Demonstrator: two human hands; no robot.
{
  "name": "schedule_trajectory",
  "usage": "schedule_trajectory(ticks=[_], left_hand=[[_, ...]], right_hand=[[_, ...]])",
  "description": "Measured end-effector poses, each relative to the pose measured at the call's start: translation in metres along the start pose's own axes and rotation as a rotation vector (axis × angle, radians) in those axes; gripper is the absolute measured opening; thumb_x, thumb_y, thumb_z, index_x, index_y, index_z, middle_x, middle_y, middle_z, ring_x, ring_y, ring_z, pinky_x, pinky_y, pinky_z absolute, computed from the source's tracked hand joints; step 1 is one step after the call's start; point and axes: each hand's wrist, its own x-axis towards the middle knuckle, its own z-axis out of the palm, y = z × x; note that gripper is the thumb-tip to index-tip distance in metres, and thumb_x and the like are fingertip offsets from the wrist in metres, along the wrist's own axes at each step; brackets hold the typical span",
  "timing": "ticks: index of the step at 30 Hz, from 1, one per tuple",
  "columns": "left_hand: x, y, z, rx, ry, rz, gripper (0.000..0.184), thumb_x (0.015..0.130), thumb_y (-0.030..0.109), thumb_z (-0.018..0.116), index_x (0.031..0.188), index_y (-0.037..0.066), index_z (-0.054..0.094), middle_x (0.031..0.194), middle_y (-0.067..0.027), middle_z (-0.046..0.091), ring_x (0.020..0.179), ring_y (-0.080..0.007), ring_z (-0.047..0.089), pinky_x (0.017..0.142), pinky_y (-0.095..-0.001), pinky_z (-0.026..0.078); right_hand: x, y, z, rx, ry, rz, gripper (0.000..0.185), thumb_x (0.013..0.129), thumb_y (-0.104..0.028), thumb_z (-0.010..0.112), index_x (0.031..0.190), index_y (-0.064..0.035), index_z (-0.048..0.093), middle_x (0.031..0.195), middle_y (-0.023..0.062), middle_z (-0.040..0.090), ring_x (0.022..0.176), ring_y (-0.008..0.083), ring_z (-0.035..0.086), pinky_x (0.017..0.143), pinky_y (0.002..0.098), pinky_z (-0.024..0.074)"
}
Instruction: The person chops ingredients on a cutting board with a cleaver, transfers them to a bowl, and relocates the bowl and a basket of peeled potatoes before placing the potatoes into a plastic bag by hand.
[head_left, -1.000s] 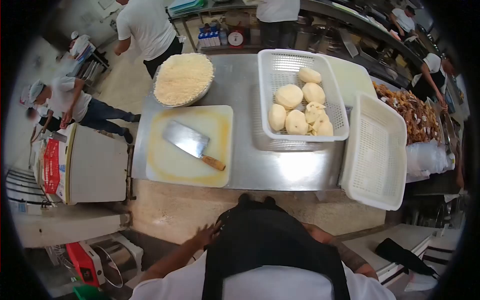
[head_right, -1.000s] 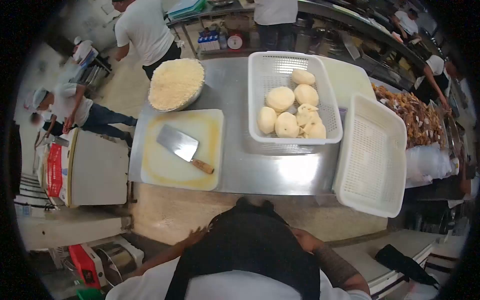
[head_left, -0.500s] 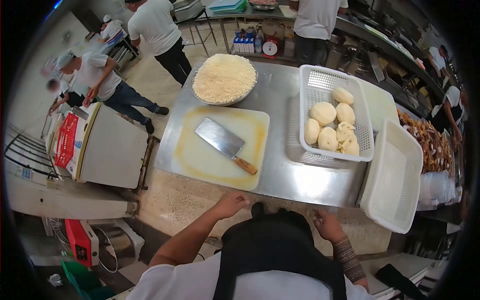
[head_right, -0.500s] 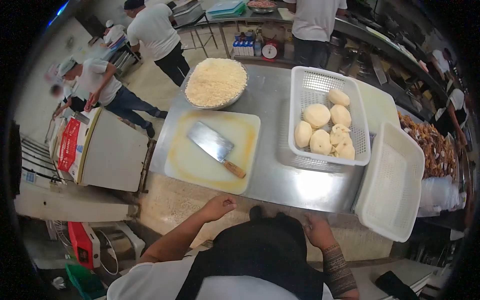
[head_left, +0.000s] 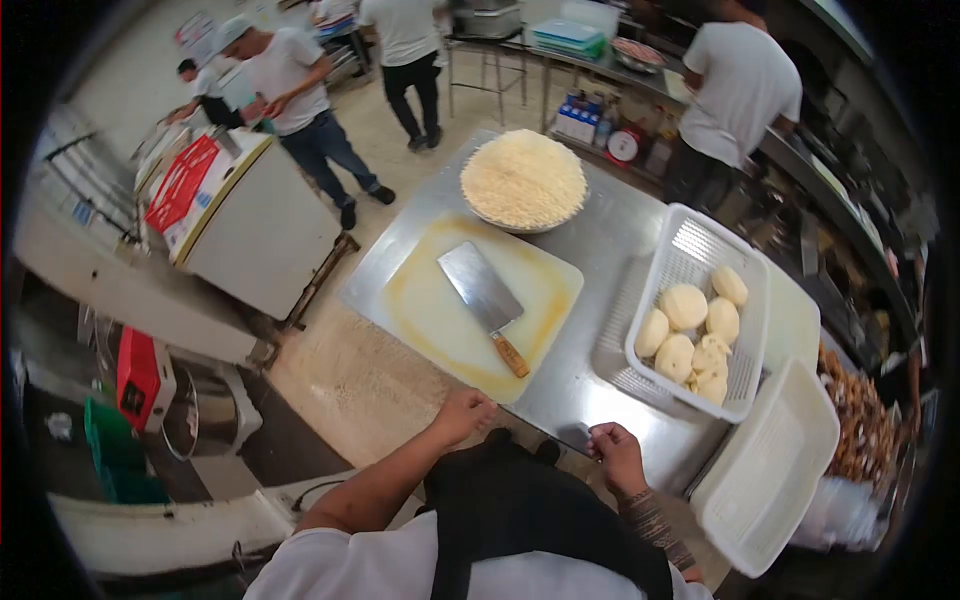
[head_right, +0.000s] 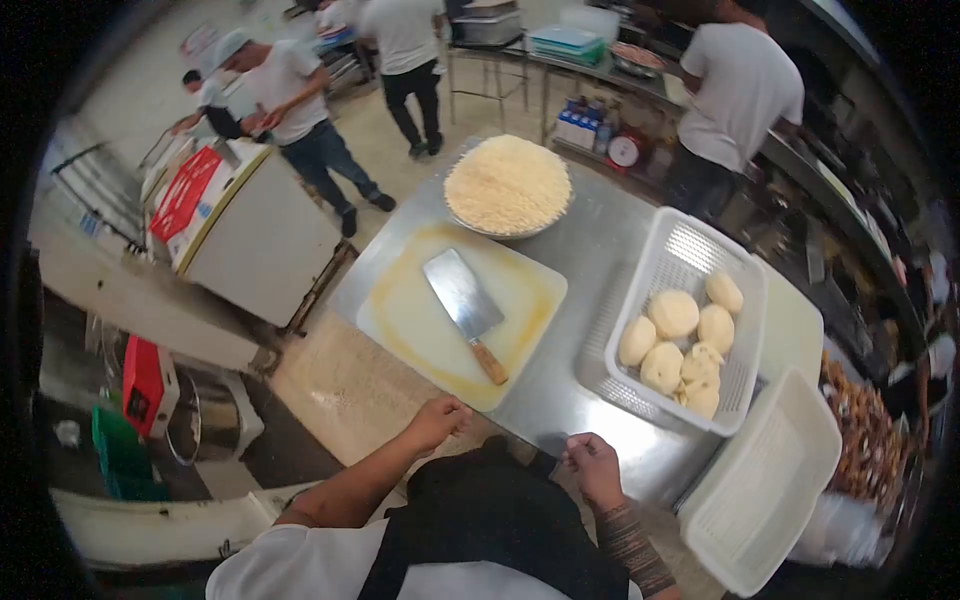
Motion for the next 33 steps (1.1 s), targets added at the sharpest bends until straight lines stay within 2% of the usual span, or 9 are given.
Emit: schedule_trajectory(ticks=[2, 5, 8, 11, 16, 17, 20, 23, 33], left_hand=[[-0.003, 0.003, 0.005, -0.034, 0.025, 0.040, 0.020, 0.099, 0.024, 0.069, 0.102, 0.004, 0.070, 0.090, -0.0061, 0.069, 0.079, -0.0120, 0.064, 0.068, -0.0287, 0.053], [-0.021, 0.038, 0.023, -0.029, 0.148, -0.020, 0.027, 0.099, 0.030, 0.069, 0.097, 0.003, 0.070, 0.083, -0.0054, 0.066, 0.075, -0.0126, 0.059, 0.064, -0.0323, 0.049], [-0.022, 0.043, 0.036, 0.074, 0.254, 0.114, 0.037, 0.099, 0.038, 0.068, 0.089, 0.002, 0.069, 0.078, -0.0059, 0.062, 0.071, -0.0144, 0.054, 0.062, -0.0365, 0.046], [-0.038, 0.072, 0.051, 0.042, 0.328, 0.195, 0.043, 0.098, 0.036, 0.071, 0.075, 0.000, 0.064, 0.066, 0.0004, 0.049, 0.066, -0.0090, 0.044, 0.058, -0.0334, 0.038], [-0.059, 0.106, 0.057, 0.011, 0.345, 0.230, 0.047, 0.098, 0.036, 0.071, 0.069, 0.002, 0.058, 0.061, 0.0025, 0.043, 0.061, -0.0095, 0.039, 0.056, -0.0347, 0.035], [-0.064, 0.116, 0.054, -0.010, 0.343, 0.228, 0.048, 0.099, 0.036, 0.071, 0.068, 0.002, 0.057, 0.060, 0.0026, 0.042, 0.060, -0.0095, 0.038, 0.055, -0.0348, 0.035], [-0.067, 0.122, 0.044, -0.057, 0.354, 0.417, 0.047, 0.098, 0.033, 0.071, 0.066, 0.002, 0.055, 0.058, 0.0026, 0.040, 0.058, -0.0088, 0.036, 0.053, -0.0347, 0.034], [-0.072, 0.126, 0.028, 0.097, 0.492, 0.530, 0.047, 0.098, 0.029, 0.071, 0.063, 0.004, 0.051, 0.057, 0.0034, 0.040, 0.058, -0.0075, 0.035, 0.052, -0.0334, 0.033], [-0.096, 0.125, -0.070, -0.013, 0.542, 0.524, 0.044, 0.098, 0.025, 0.071, 0.064, 0.004, 0.052, 0.059, 0.0033, 0.042, 0.059, -0.0070, 0.038, 0.053, -0.0321, 0.035]], right_hand=[[0.009, -0.015, 0.011, 0.080, -0.055, 0.039, 0.018, 0.105, -0.020, 0.062, 0.104, -0.0019, 0.066, 0.081, 0.0038, 0.064, 0.070, 0.0125, 0.059, 0.066, 0.0271, 0.0494], [0.021, -0.034, 0.024, 0.145, -0.146, 0.038, 0.026, 0.107, -0.028, 0.057, 0.104, -0.0025, 0.064, 0.080, 0.0060, 0.062, 0.067, 0.0151, 0.057, 0.063, 0.0287, 0.0475], [0.028, -0.051, 0.032, 0.190, -0.177, -0.006, 0.031, 0.109, -0.031, 0.054, 0.101, -0.0028, 0.062, 0.078, 0.0065, 0.061, 0.066, 0.0161, 0.057, 0.061, 0.0294, 0.0456], [0.036, -0.073, 0.035, 0.203, -0.217, -0.118, 0.028, 0.109, -0.030, 0.053, 0.100, -0.0043, 0.062, 0.075, 0.0052, 0.059, 0.065, 0.0157, 0.056, 0.059, 0.0283, 0.0441], [0.042, -0.103, 0.057, 0.308, -0.216, -0.183, 0.028, 0.108, -0.031, 0.054, 0.099, -0.0054, 0.061, 0.078, 0.0032, 0.058, 0.063, 0.0133, 0.054, 0.055, 0.0276, 0.0417], [0.045, -0.105, 0.061, 0.306, -0.239, -0.187, 0.028, 0.108, -0.031, 0.054, 0.099, -0.0053, 0.061, 0.079, 0.0032, 0.059, 0.063, 0.0132, 0.054, 0.055, 0.0275, 0.0416], [0.053, -0.105, 0.075, 0.270, -0.336, -0.178, 0.028, 0.108, -0.031, 0.055, 0.099, -0.0052, 0.061, 0.078, 0.0035, 0.058, 0.063, 0.0132, 0.054, 0.055, 0.0273, 0.0416], [0.049, -0.105, 0.094, 0.226, -0.416, -0.173, 0.028, 0.108, -0.031, 0.056, 0.098, -0.0046, 0.061, 0.075, 0.0042, 0.059, 0.062, 0.0136, 0.054, 0.055, 0.0271, 0.0420], [0.031, -0.129, 0.215, 0.081, -0.598, -0.232, 0.021, 0.105, -0.022, 0.059, 0.098, -0.0035, 0.063, 0.071, 0.0037, 0.060, 0.060, 0.0127, 0.054, 0.056, 0.0260, 0.0417]])
